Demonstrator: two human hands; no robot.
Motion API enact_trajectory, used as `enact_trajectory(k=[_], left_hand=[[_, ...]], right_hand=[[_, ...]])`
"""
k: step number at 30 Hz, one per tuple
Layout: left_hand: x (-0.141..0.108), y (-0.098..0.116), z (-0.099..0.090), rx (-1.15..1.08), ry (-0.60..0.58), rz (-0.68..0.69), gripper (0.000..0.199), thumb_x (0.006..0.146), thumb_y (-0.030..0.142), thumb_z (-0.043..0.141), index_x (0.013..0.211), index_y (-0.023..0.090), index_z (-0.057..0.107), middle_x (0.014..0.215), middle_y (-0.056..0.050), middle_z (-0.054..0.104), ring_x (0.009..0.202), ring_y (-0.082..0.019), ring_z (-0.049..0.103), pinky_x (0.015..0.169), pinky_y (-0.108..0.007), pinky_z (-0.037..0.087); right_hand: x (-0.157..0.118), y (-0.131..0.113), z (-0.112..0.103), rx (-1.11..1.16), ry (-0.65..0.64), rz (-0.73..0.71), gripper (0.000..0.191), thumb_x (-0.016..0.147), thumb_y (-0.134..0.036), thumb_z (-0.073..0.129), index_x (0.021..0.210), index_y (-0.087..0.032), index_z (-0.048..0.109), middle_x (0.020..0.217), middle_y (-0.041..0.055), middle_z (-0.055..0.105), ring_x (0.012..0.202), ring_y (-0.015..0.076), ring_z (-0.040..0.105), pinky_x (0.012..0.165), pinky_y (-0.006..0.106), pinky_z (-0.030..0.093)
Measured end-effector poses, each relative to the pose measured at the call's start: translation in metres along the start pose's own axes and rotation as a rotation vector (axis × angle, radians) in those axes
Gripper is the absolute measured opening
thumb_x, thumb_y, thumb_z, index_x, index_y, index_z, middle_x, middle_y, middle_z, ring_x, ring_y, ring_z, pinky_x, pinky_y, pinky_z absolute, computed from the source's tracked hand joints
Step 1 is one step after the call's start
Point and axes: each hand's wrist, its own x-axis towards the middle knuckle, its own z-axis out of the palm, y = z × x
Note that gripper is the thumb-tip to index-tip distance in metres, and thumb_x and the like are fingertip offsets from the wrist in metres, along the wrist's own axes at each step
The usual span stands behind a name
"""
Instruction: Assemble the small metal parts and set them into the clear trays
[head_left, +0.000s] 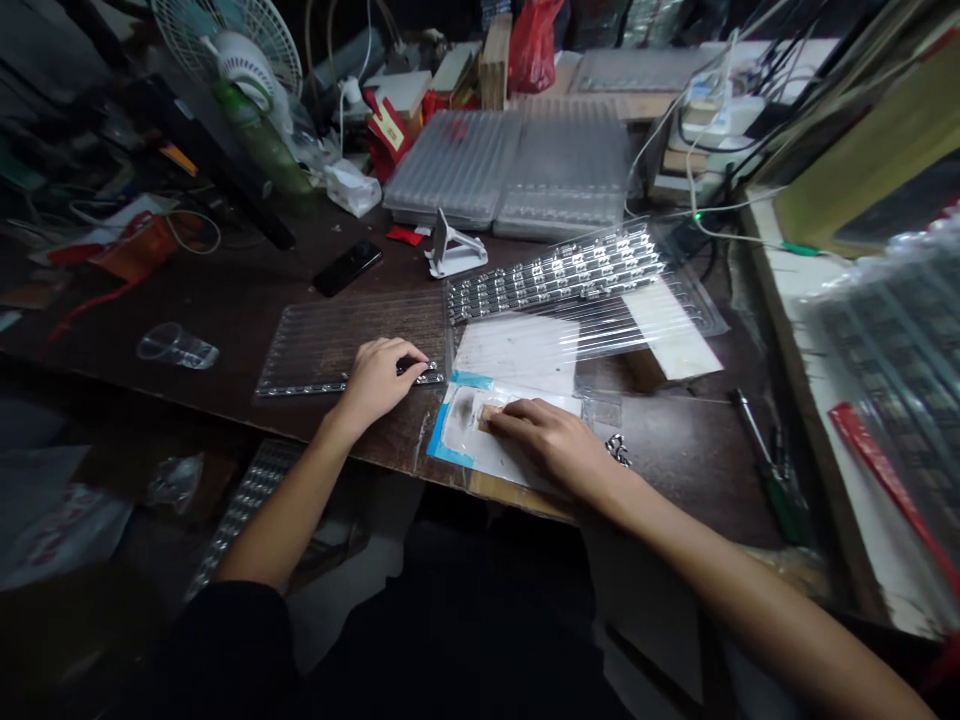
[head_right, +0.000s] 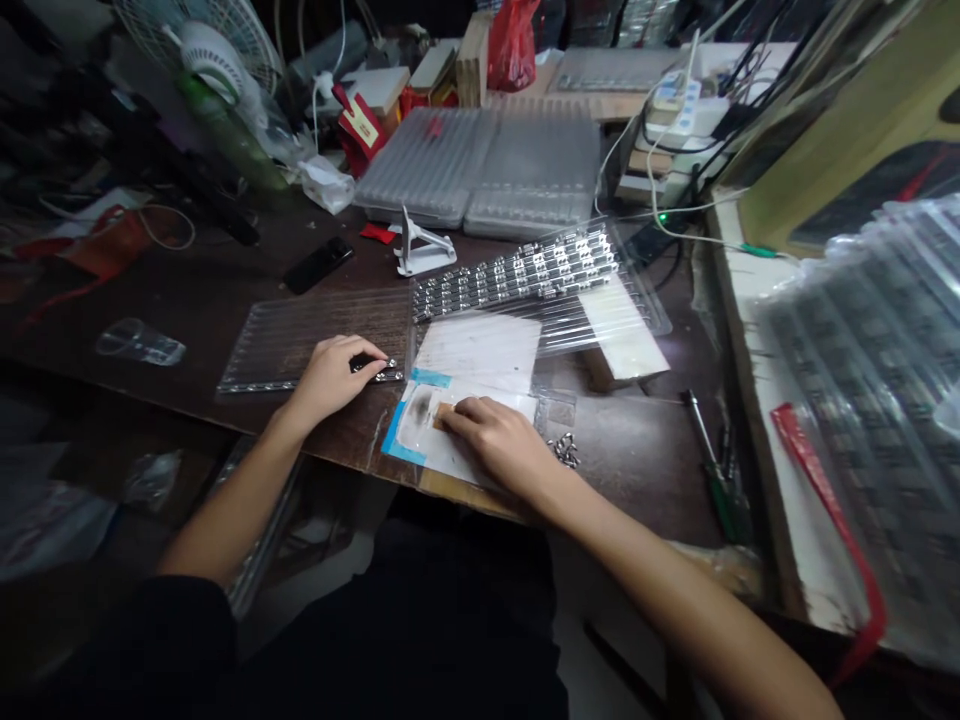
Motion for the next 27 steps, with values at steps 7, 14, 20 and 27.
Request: enact_trajectory(k=[7,14,20,27], left_hand=[[0.002,0.005,-0.006,0.138,-0.029,0.026,0.012,0.086,0.031,0.062,0.082,0.025,0.071,0.099,-0.003,0.073,0.094,-0.026,0.060,0.094,-0.044,0.037],[0.006,0.008,-0.014,0.197,-0.081,0.044,0.014,0.086,0.035,0.061,0.085,0.026,0.072,0.098,-0.003,0.073,0.093,-0.027,0.062,0.092,-0.044,0.040],[0.037,0.051,-0.006,0.105,-0.047,0.173,0.017,0.088,0.035,0.060,0.092,0.026,0.073,0.102,-0.004,0.073,0.097,-0.027,0.062,0.093,-0.042,0.042],[0.114,0.140,0.047,-0.082,0.013,0.383,0.017,0.089,0.024,0.061,0.102,0.021,0.072,0.106,-0.006,0.070,0.102,-0.024,0.059,0.095,-0.039,0.043]], right_hand=[[-0.020,0.024,-0.053,0.084,0.129,0.172,0.025,0.092,-0.017,0.050,0.102,-0.019,0.073,0.101,0.0080,0.073,0.087,0.0193,0.068,0.076,0.030,0.052],[-0.051,0.047,-0.082,-0.053,-0.247,0.558,0.026,0.068,-0.036,0.081,0.090,-0.025,0.074,0.083,0.0021,0.075,0.071,0.0205,0.066,0.057,0.027,0.041],[-0.046,0.043,-0.060,-0.026,-0.286,0.419,0.013,0.072,-0.011,0.069,0.076,-0.023,0.072,0.074,0.0031,0.072,0.067,0.0190,0.064,0.054,0.027,0.032],[-0.045,0.039,-0.069,0.095,-0.280,0.405,0.014,0.072,-0.008,0.061,0.073,-0.021,0.067,0.069,0.0014,0.070,0.061,0.0152,0.059,0.057,0.025,0.036]])
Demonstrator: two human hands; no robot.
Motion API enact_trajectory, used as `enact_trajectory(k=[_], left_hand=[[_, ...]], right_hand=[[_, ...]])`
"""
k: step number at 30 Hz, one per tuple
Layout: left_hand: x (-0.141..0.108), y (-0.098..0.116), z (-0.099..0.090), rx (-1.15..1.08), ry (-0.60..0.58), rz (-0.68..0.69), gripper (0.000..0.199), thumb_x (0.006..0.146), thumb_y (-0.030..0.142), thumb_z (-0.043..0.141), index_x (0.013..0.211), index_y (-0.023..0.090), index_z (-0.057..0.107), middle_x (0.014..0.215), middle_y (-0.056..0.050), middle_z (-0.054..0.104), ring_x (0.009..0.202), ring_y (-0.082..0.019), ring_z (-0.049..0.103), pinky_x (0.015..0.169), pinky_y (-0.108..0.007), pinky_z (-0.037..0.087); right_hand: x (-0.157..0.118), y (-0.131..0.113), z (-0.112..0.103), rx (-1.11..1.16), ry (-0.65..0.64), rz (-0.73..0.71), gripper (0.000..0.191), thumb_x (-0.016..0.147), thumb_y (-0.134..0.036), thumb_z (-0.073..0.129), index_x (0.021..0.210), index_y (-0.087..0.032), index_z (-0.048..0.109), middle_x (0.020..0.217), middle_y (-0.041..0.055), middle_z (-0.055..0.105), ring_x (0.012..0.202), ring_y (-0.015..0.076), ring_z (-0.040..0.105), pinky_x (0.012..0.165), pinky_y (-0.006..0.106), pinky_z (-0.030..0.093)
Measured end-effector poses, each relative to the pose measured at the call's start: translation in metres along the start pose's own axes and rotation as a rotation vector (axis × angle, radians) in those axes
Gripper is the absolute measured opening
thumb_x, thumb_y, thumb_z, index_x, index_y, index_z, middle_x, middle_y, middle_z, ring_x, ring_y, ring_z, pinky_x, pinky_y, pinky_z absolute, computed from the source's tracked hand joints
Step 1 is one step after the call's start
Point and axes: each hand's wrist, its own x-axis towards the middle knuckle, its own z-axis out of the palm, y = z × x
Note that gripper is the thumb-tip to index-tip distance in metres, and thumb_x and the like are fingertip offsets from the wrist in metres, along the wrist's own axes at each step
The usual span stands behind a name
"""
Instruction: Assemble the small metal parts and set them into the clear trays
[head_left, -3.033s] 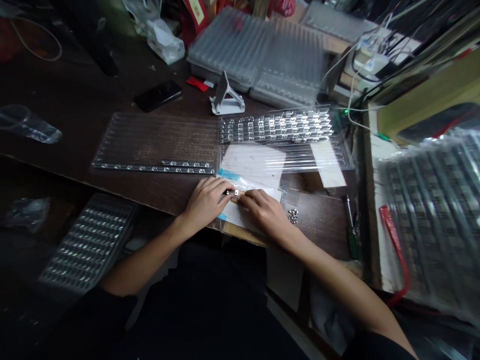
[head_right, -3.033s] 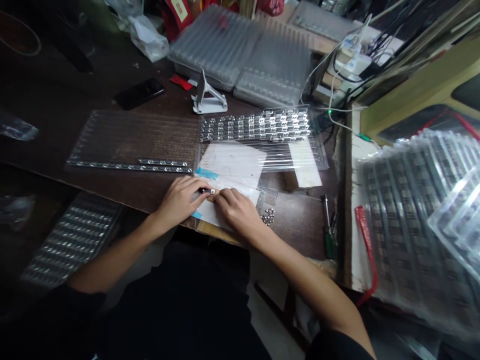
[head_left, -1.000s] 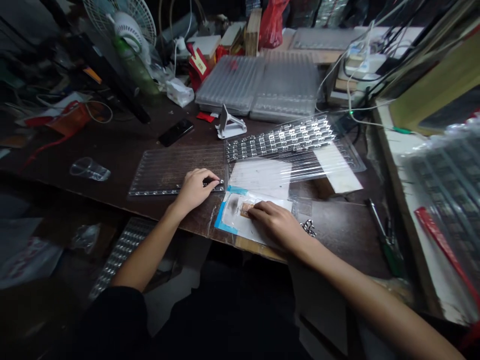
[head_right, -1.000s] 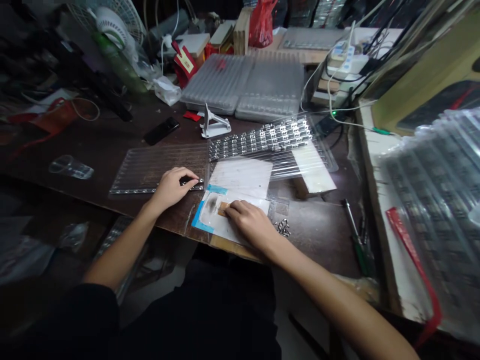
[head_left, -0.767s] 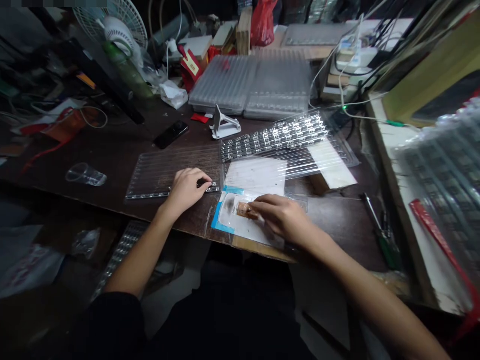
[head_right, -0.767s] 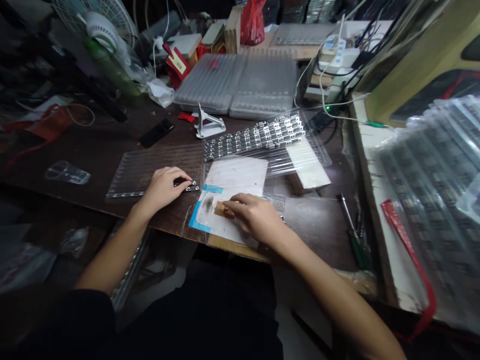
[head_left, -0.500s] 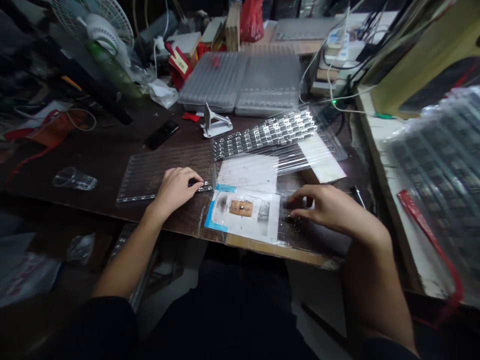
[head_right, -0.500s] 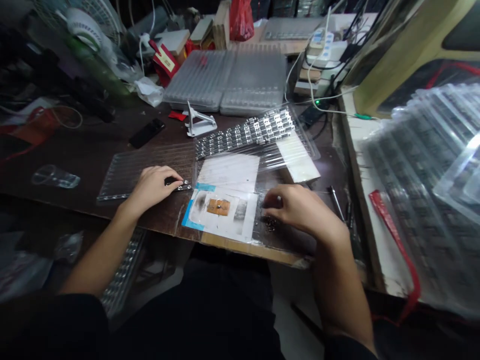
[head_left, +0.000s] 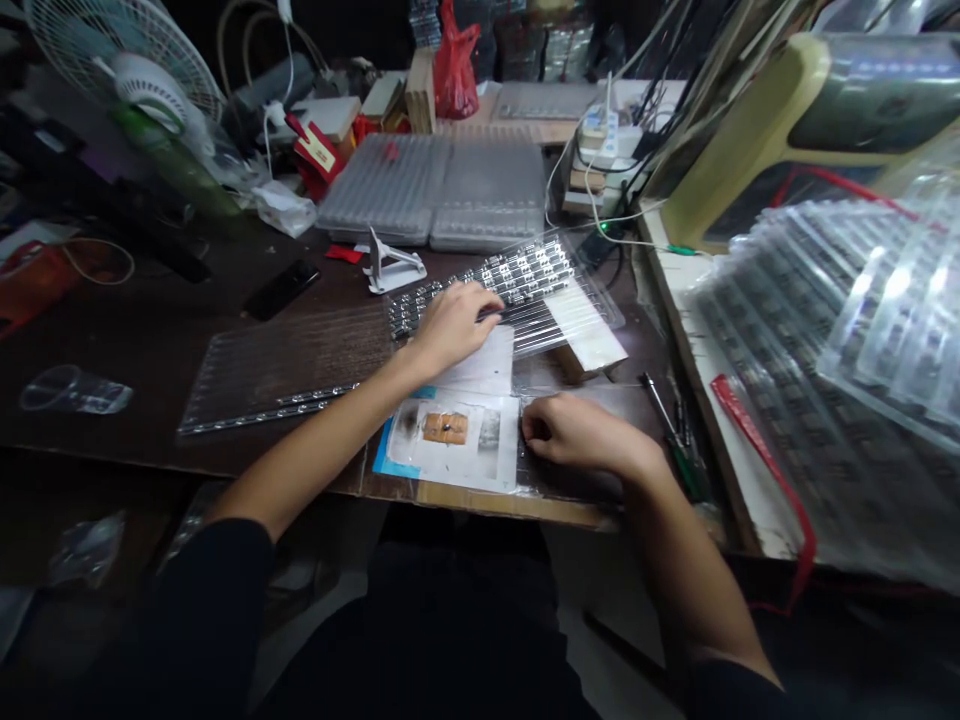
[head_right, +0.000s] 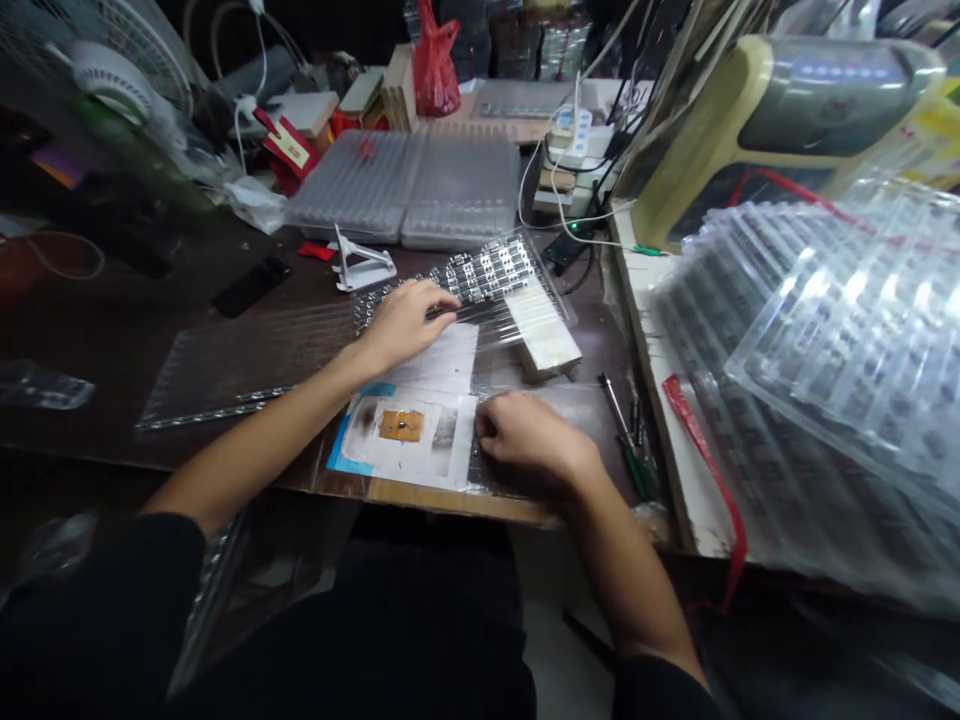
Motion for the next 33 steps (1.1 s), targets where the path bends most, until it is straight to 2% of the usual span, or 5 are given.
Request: enact_trajectory(k=[6,14,22,26,33], left_hand=[[0.044,0.011,0.030,0.139,0.054,0.004,0.015,0.084,0.023,0.068,0.097,0.016,0.070,0.104,-0.011,0.065,0.103,-0.029,0.054,0.089,-0.040,0.043],[0.036,0.011,0.030,0.104,-0.010,0.024,0.003,0.085,0.017,0.067,0.085,0.015,0.066,0.099,-0.010,0.065,0.101,-0.027,0.056,0.090,-0.037,0.043],[0.030,0.009,0.023,0.056,0.039,0.020,0.018,0.091,0.010,0.055,0.108,0.013,0.062,0.107,-0.009,0.068,0.103,-0.025,0.061,0.089,-0.036,0.045],[-0.009,0.009,-0.006,-0.092,0.061,0.032,0.023,0.092,0.009,0.053,0.113,0.014,0.063,0.110,-0.009,0.066,0.102,-0.021,0.062,0.089,-0.033,0.047],[-0.144,-0.007,-0.033,-0.182,-0.058,-0.139,0.022,0.093,0.008,0.050,0.103,0.016,0.068,0.100,-0.007,0.064,0.090,-0.019,0.063,0.082,-0.032,0.050]], right_hand=[[0.003,-0.002,-0.006,0.125,0.085,-0.048,0.015,0.075,-0.006,0.056,0.078,-0.018,0.064,0.071,0.0007,0.068,0.062,0.0130,0.058,0.058,0.022,0.040],[0.015,0.002,0.002,0.145,0.224,-0.129,0.018,0.085,-0.010,0.058,0.094,-0.016,0.072,0.092,0.0071,0.075,0.079,0.0171,0.067,0.072,0.025,0.047],[0.030,-0.010,0.015,0.183,0.342,-0.172,0.014,0.087,-0.013,0.058,0.089,-0.018,0.072,0.089,0.0062,0.073,0.079,0.0176,0.066,0.073,0.028,0.049],[0.034,-0.013,0.021,0.220,0.377,-0.162,0.013,0.086,-0.016,0.059,0.086,-0.017,0.072,0.087,0.0062,0.074,0.078,0.0177,0.067,0.072,0.028,0.050],[0.044,-0.023,0.041,0.270,0.416,-0.118,0.016,0.085,-0.016,0.059,0.089,-0.019,0.074,0.088,0.0049,0.076,0.078,0.0184,0.070,0.074,0.029,0.053]])
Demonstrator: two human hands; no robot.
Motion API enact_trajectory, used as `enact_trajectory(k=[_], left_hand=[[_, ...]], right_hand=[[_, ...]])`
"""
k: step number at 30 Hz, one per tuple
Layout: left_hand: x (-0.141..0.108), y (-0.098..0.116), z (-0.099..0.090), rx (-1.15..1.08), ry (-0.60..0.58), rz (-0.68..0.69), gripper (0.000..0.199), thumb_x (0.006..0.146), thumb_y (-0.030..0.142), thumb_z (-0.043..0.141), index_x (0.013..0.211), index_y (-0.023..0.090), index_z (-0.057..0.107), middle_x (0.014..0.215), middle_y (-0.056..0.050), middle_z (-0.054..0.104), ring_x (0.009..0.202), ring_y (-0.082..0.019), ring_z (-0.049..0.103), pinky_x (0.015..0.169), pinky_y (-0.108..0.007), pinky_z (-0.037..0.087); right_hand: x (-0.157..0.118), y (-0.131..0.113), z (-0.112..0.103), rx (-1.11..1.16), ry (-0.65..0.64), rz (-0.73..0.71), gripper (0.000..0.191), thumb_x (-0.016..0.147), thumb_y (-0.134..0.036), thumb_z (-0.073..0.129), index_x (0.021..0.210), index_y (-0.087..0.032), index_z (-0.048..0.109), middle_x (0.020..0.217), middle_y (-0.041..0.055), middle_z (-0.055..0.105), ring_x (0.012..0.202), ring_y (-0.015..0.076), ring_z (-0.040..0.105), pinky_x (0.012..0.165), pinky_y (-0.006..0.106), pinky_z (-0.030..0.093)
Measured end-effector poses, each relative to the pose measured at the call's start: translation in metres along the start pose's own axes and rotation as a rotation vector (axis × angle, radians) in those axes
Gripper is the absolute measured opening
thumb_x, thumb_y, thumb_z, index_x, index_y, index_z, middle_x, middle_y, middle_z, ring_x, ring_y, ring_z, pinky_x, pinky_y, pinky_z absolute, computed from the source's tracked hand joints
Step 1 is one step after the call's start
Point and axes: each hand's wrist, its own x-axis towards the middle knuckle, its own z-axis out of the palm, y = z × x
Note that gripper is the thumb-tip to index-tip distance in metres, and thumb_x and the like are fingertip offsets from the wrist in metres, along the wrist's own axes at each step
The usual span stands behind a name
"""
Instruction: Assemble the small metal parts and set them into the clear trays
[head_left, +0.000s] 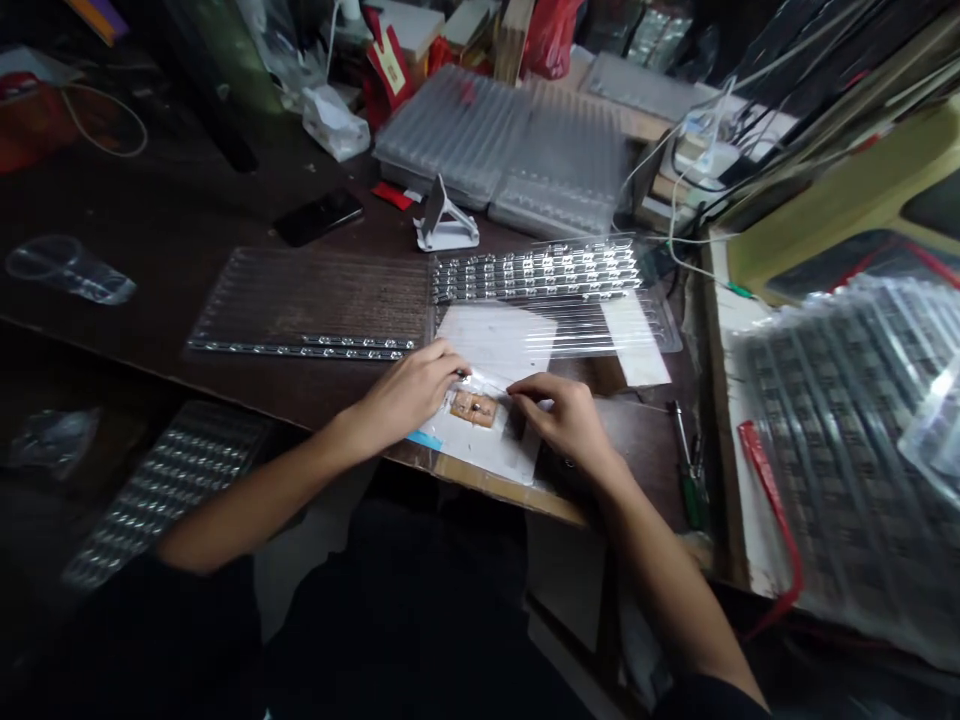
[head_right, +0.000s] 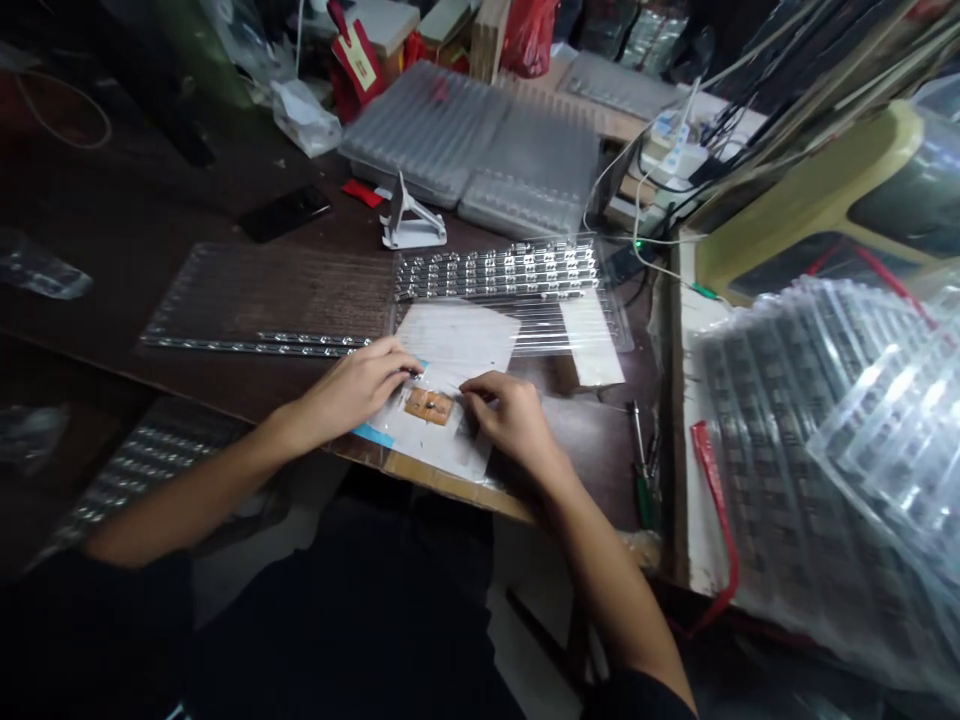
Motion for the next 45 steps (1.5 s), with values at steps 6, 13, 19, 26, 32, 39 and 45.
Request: enact_trajectory(k=[6,13,19,26,32,39,45], left_hand=[[-0.035,-0.018,0.026,0.002,0.089,-0.064,0.017,0.092,0.013,0.057,0.105,0.019,0.067,0.107,-0.006,0.068,0.101,-0.022,0.062,0.091,-0.037,0.048],[-0.028,-0.008,0.035,-0.238,0.184,-0.046,0.008,0.087,0.019,0.068,0.096,0.019,0.067,0.095,-0.003,0.073,0.090,-0.018,0.067,0.083,-0.031,0.050],[-0.029,-0.006,0.039,-0.178,0.149,0.004,0.007,0.089,0.021,0.066,0.094,0.019,0.069,0.095,-0.004,0.073,0.091,-0.020,0.067,0.082,-0.032,0.050],[-0.029,-0.007,0.041,-0.121,0.143,0.053,0.011,0.091,0.023,0.064,0.099,0.019,0.070,0.097,-0.005,0.073,0.093,-0.020,0.066,0.085,-0.034,0.050],[-0.030,-0.006,0.042,-0.110,0.114,0.062,0.011,0.092,0.022,0.062,0.100,0.019,0.069,0.099,-0.006,0.074,0.095,-0.020,0.066,0.086,-0.035,0.050],[-0.033,-0.005,0.035,-0.083,0.283,-0.077,0.009,0.093,0.023,0.060,0.097,0.019,0.067,0.099,-0.006,0.073,0.096,-0.020,0.065,0.088,-0.035,0.049],[-0.036,-0.009,0.034,0.040,0.136,-0.109,0.010,0.092,0.023,0.062,0.099,0.019,0.066,0.102,-0.005,0.072,0.097,-0.023,0.062,0.087,-0.036,0.047]], right_hand=[[0.002,-0.008,0.025,0.023,-0.038,-0.100,0.019,0.089,-0.014,0.054,0.092,-0.019,0.072,0.091,0.0065,0.074,0.084,0.0183,0.069,0.078,0.030,0.054],[0.003,-0.006,0.026,0.009,-0.022,-0.071,0.017,0.088,-0.015,0.055,0.090,-0.020,0.070,0.088,0.0052,0.073,0.083,0.0180,0.068,0.076,0.030,0.053],[0.002,-0.004,0.025,0.010,-0.025,-0.069,0.017,0.088,-0.014,0.055,0.091,-0.020,0.070,0.088,0.0048,0.073,0.080,0.0169,0.067,0.073,0.028,0.052],[0.000,-0.004,0.026,0.004,-0.035,-0.102,0.018,0.088,-0.013,0.054,0.094,-0.019,0.070,0.091,0.0054,0.072,0.083,0.0174,0.068,0.077,0.029,0.053],[-0.001,-0.006,0.033,-0.144,-0.072,-0.086,0.021,0.091,-0.015,0.051,0.100,-0.018,0.070,0.095,0.0087,0.071,0.086,0.0199,0.067,0.077,0.030,0.053],[-0.002,-0.007,0.038,-0.193,-0.082,-0.178,0.021,0.096,-0.016,0.048,0.105,-0.020,0.067,0.098,0.0082,0.069,0.090,0.0194,0.064,0.079,0.030,0.052],[-0.009,-0.019,0.041,-0.511,-0.198,-0.338,0.024,0.098,-0.016,0.048,0.116,-0.017,0.064,0.103,0.0124,0.066,0.093,0.0237,0.060,0.076,0.034,0.052]])
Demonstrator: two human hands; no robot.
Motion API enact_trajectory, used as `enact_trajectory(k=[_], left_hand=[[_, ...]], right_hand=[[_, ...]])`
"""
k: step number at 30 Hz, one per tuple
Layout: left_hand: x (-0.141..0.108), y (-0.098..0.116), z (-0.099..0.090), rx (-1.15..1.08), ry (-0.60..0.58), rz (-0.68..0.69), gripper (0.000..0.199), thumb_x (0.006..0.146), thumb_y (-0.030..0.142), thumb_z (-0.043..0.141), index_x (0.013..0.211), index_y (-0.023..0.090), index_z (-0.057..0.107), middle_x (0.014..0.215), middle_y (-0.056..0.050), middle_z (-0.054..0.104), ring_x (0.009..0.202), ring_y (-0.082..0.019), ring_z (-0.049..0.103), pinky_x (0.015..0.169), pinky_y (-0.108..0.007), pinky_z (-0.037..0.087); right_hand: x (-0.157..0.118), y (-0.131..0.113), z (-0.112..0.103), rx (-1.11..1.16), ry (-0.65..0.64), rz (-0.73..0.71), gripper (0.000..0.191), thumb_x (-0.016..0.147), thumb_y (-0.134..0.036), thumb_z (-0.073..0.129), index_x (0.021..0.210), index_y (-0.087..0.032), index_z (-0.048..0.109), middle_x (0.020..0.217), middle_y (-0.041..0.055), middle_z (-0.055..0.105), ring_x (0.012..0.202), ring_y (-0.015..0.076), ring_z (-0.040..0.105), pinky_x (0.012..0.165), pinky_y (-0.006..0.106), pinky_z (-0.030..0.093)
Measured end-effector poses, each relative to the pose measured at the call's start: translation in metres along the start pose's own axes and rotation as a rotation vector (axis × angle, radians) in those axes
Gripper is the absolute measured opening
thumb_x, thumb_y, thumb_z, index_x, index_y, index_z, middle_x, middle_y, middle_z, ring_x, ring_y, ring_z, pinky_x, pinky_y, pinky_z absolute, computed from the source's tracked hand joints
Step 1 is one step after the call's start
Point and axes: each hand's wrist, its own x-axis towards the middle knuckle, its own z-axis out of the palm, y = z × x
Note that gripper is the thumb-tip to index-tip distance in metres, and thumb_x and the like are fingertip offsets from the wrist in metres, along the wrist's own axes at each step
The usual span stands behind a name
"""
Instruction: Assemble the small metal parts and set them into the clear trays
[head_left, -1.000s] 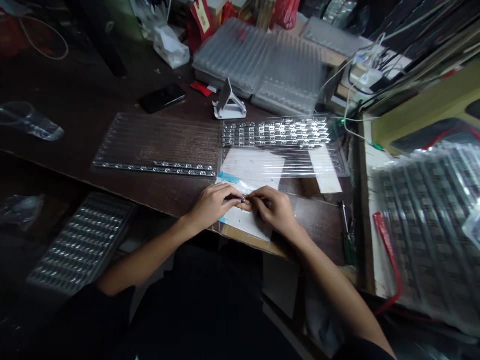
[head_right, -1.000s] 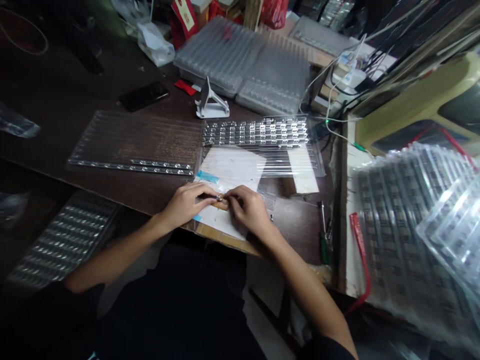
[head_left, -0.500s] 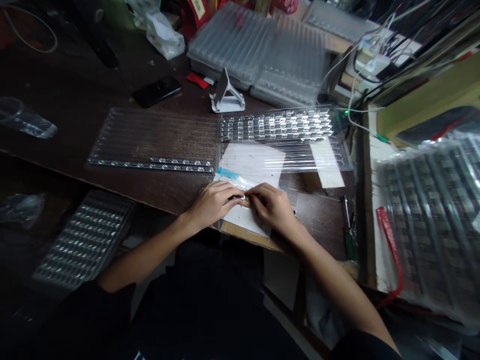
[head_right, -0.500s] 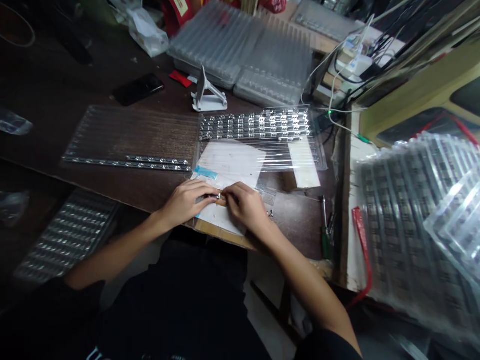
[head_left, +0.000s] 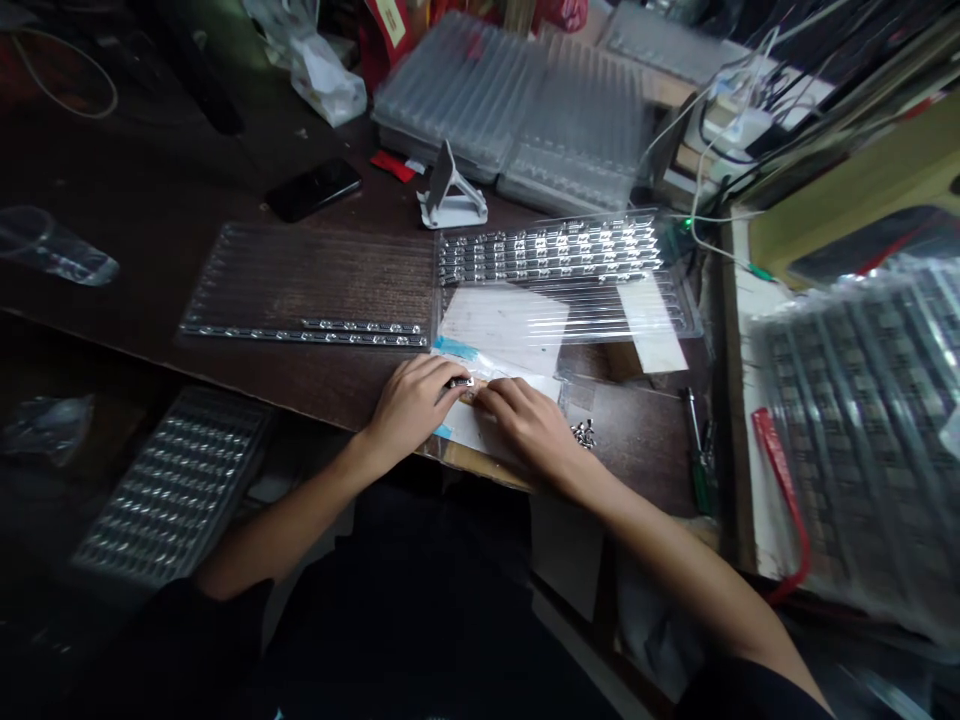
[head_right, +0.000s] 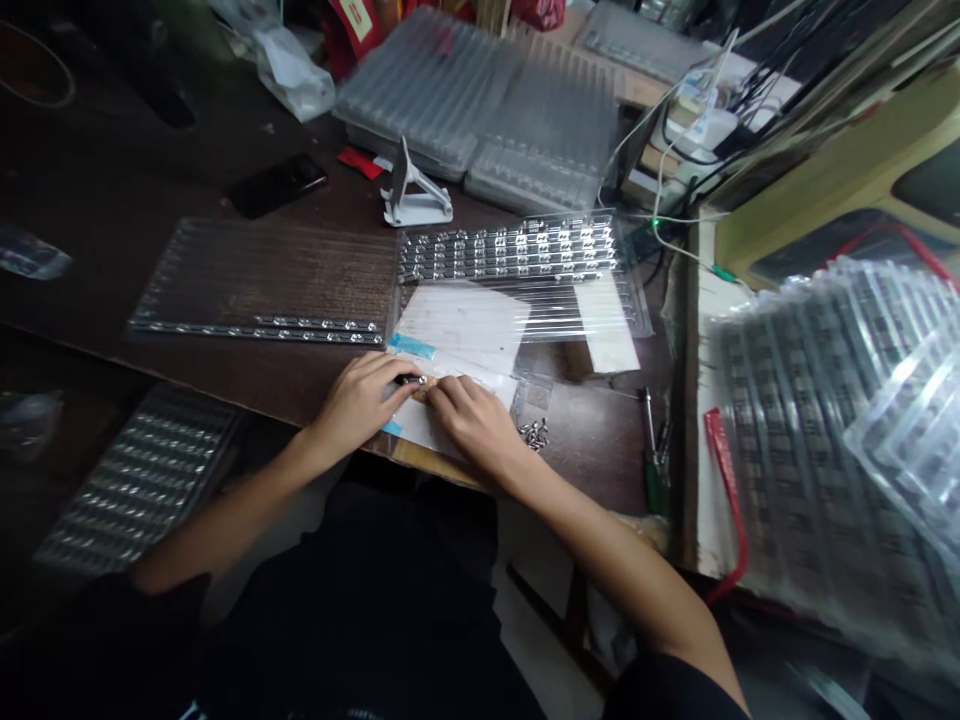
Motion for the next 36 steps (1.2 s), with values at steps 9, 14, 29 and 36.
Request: enact_trajectory(k=[9,14,29,36], left_hand=[[0.011,0.019,0.008,-0.173,0.167,-0.015,0.008,0.088,0.026,0.067,0.094,0.020,0.067,0.094,-0.004,0.072,0.089,-0.020,0.065,0.083,-0.033,0.048],[0.016,0.031,0.019,-0.205,0.075,0.021,0.004,0.087,0.025,0.068,0.088,0.020,0.067,0.089,-0.003,0.072,0.085,-0.020,0.065,0.081,-0.034,0.047],[0.016,0.028,0.023,-0.158,-0.003,0.021,0.007,0.090,0.025,0.064,0.086,0.021,0.068,0.090,-0.004,0.073,0.089,-0.021,0.064,0.083,-0.037,0.047],[0.014,0.027,0.024,-0.208,0.009,0.022,0.005,0.091,0.022,0.063,0.091,0.021,0.068,0.092,-0.004,0.073,0.090,-0.021,0.065,0.083,-0.037,0.049]], right_hand=[[-0.011,0.024,-0.036,0.234,0.032,0.207,0.019,0.094,-0.024,0.056,0.108,-0.023,0.069,0.103,0.0059,0.069,0.079,0.0159,0.064,0.066,0.025,0.046],[-0.036,0.056,-0.058,0.324,-0.211,0.294,0.020,0.071,-0.030,0.081,0.087,-0.024,0.072,0.079,-0.0006,0.072,0.066,0.0153,0.063,0.057,0.025,0.042],[-0.036,0.055,-0.062,0.406,-0.113,0.208,0.024,0.082,-0.011,0.060,0.096,-0.023,0.075,0.092,0.0040,0.075,0.079,0.0185,0.068,0.071,0.028,0.051],[-0.015,0.043,-0.038,0.442,0.091,0.286,0.017,0.086,-0.014,0.059,0.091,-0.019,0.074,0.092,0.0066,0.076,0.083,0.0205,0.069,0.077,0.032,0.053]])
